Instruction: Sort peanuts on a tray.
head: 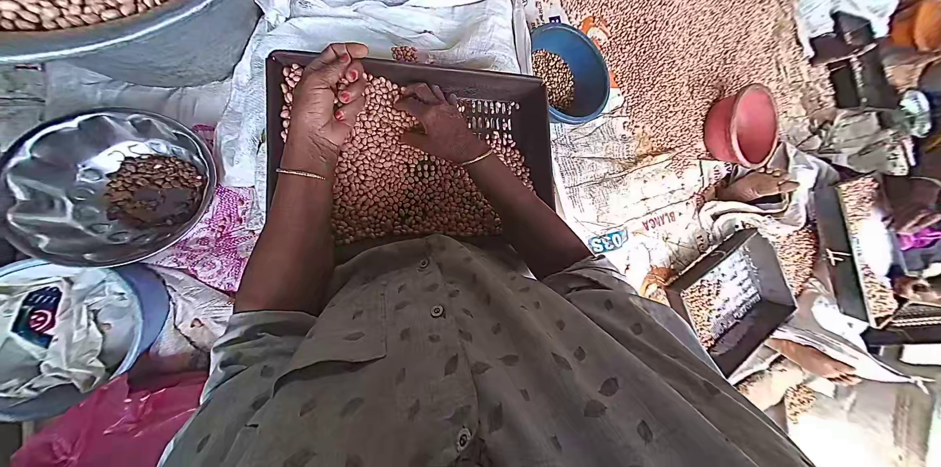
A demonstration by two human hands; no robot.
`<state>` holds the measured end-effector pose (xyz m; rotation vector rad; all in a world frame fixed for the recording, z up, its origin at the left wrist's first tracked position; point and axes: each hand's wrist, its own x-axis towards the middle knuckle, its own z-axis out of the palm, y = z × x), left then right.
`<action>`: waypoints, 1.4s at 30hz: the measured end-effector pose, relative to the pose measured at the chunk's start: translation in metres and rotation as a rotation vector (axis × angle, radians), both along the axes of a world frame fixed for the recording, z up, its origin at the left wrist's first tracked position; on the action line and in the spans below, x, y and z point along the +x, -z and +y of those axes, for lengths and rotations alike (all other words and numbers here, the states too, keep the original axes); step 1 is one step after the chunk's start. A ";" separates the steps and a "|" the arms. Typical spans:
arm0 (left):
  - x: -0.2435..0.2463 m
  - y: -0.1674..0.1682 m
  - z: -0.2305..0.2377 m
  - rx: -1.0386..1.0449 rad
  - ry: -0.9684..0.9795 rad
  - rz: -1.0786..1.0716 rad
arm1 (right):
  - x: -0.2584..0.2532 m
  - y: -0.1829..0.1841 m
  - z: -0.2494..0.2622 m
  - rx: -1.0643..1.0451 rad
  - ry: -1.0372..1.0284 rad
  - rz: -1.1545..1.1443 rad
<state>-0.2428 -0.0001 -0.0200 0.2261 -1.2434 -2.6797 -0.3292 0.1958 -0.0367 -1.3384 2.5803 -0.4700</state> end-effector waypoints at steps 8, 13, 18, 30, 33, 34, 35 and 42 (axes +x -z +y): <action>0.001 -0.008 -0.001 0.054 -0.024 0.026 | 0.016 -0.024 0.104 0.064 0.035 -0.292; 0.001 -0.008 -0.002 0.057 -0.028 0.044 | 0.031 -0.040 0.093 -0.179 0.024 -0.250; 0.002 -0.002 -0.005 0.039 -0.050 0.034 | 0.067 0.000 0.008 -0.288 -0.123 0.054; 0.002 -0.009 -0.007 0.064 -0.039 0.056 | 0.026 -0.013 0.094 0.169 0.393 0.011; 0.003 -0.010 -0.006 0.068 -0.039 0.057 | 0.023 -0.039 0.106 0.151 0.276 -0.233; 0.003 -0.011 -0.006 0.067 -0.040 0.055 | 0.025 -0.046 0.103 0.106 0.214 -0.258; 0.003 -0.011 -0.006 0.066 -0.042 0.051 | 0.025 -0.050 0.097 0.045 0.162 -0.238; 0.001 -0.004 -0.007 0.052 -0.048 0.046 | 0.016 -0.025 0.003 -0.354 -0.113 -0.162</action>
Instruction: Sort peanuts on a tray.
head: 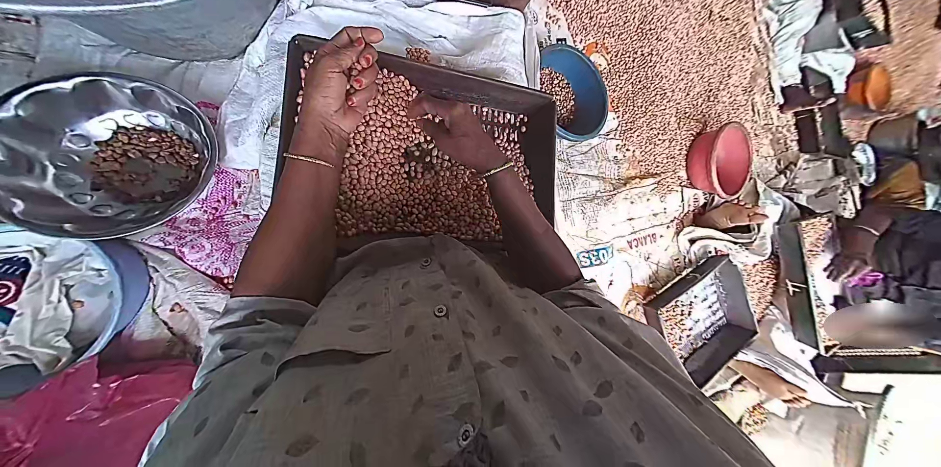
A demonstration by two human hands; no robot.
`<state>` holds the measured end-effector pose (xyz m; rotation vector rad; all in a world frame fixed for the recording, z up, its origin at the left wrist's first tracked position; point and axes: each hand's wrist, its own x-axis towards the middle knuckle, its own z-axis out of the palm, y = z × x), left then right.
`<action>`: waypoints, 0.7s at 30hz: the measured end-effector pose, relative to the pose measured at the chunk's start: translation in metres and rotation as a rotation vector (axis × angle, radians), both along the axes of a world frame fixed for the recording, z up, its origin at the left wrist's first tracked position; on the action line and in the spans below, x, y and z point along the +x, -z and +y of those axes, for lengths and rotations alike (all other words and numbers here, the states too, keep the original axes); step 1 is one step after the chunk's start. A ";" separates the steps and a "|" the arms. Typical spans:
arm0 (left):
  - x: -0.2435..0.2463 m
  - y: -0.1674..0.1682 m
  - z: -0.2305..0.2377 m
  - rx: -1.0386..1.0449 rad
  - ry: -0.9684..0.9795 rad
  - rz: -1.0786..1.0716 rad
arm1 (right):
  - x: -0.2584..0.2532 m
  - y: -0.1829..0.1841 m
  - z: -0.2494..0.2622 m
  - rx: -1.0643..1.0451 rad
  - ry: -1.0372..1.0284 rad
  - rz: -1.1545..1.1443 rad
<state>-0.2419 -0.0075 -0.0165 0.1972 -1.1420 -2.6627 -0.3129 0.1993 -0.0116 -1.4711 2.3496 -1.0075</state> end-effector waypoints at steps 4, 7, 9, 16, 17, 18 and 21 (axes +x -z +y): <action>0.000 0.000 0.002 -0.003 0.001 -0.007 | -0.021 0.022 -0.004 0.084 0.119 -0.231; 0.000 -0.004 0.003 -0.002 0.009 -0.019 | -0.041 0.030 0.024 -0.055 0.365 -0.467; 0.000 -0.005 0.004 0.002 0.014 -0.024 | -0.046 0.024 0.042 -0.078 0.458 -0.475; 0.001 -0.004 0.006 -0.024 0.028 -0.054 | -0.027 0.018 0.031 0.048 0.241 -0.141; 0.001 -0.004 0.006 -0.028 0.033 -0.062 | -0.022 0.019 0.025 0.121 0.224 -0.060; 0.000 -0.004 0.007 -0.037 0.041 -0.074 | -0.015 0.018 0.019 0.236 0.215 0.016; -0.001 -0.004 0.010 -0.071 0.082 -0.097 | 0.010 0.009 0.001 0.583 0.230 0.192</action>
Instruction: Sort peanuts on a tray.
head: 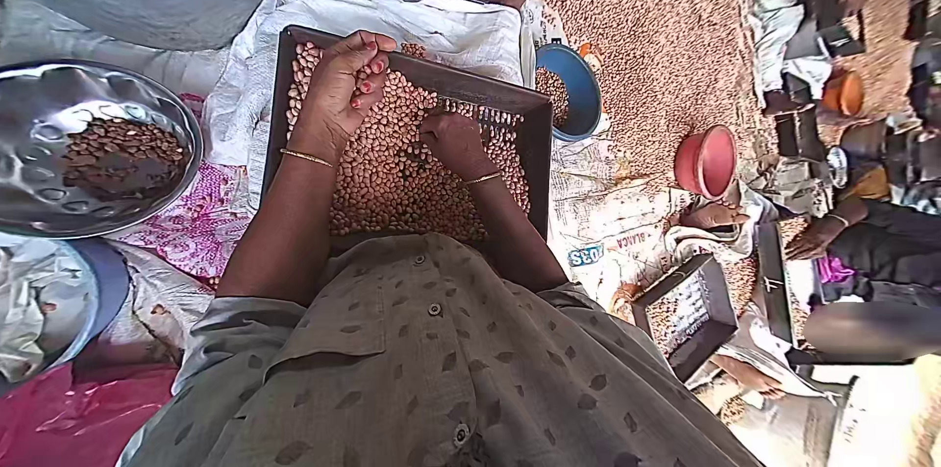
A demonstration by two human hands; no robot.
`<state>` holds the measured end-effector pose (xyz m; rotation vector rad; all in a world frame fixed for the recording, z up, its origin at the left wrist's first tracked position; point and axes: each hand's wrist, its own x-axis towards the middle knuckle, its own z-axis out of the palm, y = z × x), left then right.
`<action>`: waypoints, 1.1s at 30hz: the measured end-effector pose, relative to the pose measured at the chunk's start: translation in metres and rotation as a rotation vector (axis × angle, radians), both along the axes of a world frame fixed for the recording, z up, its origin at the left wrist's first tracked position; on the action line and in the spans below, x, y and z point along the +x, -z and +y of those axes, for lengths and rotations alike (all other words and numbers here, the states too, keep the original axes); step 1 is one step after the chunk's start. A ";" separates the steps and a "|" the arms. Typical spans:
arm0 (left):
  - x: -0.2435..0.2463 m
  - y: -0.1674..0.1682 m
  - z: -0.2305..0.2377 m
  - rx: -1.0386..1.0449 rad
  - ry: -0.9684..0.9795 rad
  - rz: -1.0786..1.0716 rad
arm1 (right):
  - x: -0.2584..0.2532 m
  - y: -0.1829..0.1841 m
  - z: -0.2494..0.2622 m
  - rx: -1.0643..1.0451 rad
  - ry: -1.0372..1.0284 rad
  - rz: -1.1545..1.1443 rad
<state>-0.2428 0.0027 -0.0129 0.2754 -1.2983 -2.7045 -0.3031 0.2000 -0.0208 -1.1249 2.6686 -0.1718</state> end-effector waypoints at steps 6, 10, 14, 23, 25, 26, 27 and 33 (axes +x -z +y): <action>-0.001 -0.001 0.005 -0.086 0.068 -0.106 | 0.024 -0.012 -0.020 0.220 0.139 -0.024; -0.001 -0.003 0.009 -0.254 0.165 -0.259 | -0.004 -0.005 0.005 -0.293 0.158 -0.109; 0.000 -0.006 0.021 -0.327 0.275 -0.348 | -0.005 -0.026 0.010 -0.927 0.084 -0.498; -0.003 0.003 0.004 -0.061 0.163 -0.159 | -0.022 0.004 0.035 -0.318 0.076 -0.136; -0.002 0.002 0.003 -0.070 0.154 -0.146 | -0.020 0.000 0.037 -0.202 0.063 -0.133; -0.002 0.002 0.004 -0.071 0.148 -0.148 | -0.019 0.000 0.038 -0.155 0.050 -0.128; -0.002 0.001 0.006 -0.065 0.141 -0.151 | -0.017 0.000 0.038 -0.102 0.046 -0.115; -0.001 0.001 0.004 -0.018 0.051 -0.139 | -0.009 -0.005 0.025 0.066 0.113 -0.066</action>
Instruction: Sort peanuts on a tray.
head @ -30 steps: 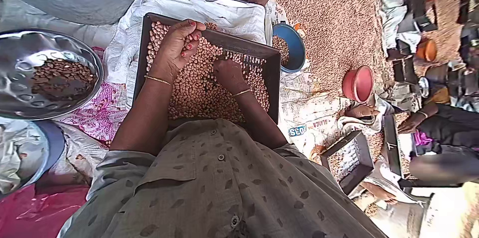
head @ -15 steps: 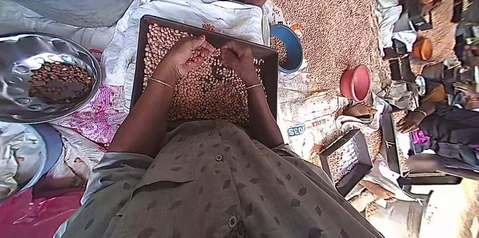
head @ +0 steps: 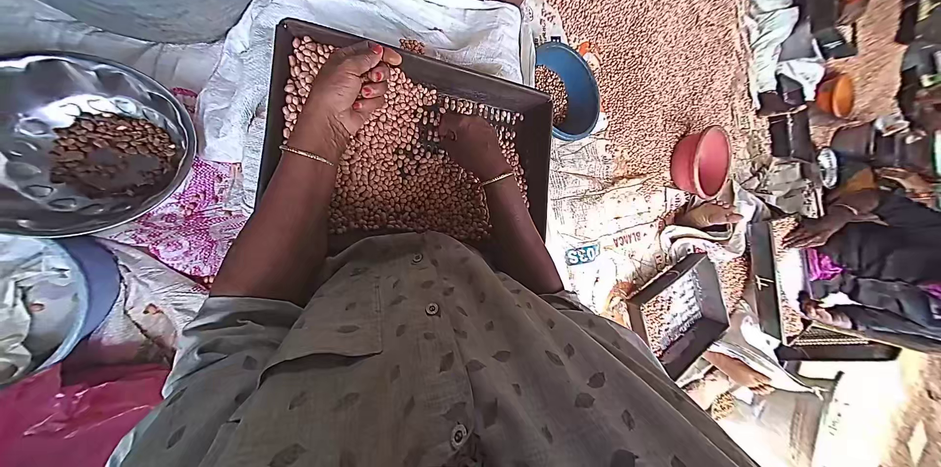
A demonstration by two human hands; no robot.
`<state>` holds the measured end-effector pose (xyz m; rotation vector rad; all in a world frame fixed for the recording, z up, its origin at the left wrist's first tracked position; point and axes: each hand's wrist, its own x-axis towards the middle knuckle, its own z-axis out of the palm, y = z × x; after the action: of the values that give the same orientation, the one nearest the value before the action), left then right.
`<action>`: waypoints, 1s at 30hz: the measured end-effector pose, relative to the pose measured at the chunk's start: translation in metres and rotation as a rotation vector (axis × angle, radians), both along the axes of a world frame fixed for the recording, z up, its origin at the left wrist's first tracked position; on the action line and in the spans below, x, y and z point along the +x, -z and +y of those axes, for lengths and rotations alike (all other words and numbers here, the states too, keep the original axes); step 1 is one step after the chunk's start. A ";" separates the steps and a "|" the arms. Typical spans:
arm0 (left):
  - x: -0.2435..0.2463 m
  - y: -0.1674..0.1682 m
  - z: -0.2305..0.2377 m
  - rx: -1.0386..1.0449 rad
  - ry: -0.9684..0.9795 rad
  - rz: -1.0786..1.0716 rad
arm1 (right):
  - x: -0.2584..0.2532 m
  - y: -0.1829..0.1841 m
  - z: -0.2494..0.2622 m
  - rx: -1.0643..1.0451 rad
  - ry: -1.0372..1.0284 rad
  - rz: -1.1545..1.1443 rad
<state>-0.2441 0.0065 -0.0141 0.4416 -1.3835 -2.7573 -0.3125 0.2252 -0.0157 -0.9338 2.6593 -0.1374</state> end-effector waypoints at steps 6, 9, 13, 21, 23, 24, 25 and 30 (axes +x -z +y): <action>0.000 0.000 -0.001 -0.024 -0.014 -0.002 | 0.029 -0.009 -0.022 0.195 0.062 0.109; -0.001 -0.001 0.006 -0.133 0.073 -0.095 | 0.026 -0.009 -0.022 0.110 0.133 0.079; 0.000 -0.005 0.016 -0.309 0.219 -0.236 | 0.003 -0.015 -0.008 -0.588 0.008 -0.021; -0.002 0.000 0.001 -0.021 -0.007 -0.074 | -0.004 0.030 -0.034 -0.675 -0.074 0.012; -0.001 0.000 -0.004 0.025 -0.079 -0.050 | 0.000 0.046 -0.039 -0.607 -0.111 0.153; -0.001 0.000 -0.004 0.037 -0.095 -0.046 | 0.001 0.046 -0.039 -0.604 -0.095 0.163; -0.001 0.000 -0.004 0.036 -0.098 -0.042 | 0.000 0.044 -0.038 -0.623 -0.056 0.129; -0.001 0.000 -0.001 0.021 -0.076 -0.036 | -0.009 0.030 -0.026 -0.862 0.223 -0.255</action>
<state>-0.2452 0.0051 -0.0145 0.5357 -1.3173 -2.7190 -0.3219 0.1988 -0.0460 -0.7388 2.4252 -1.4263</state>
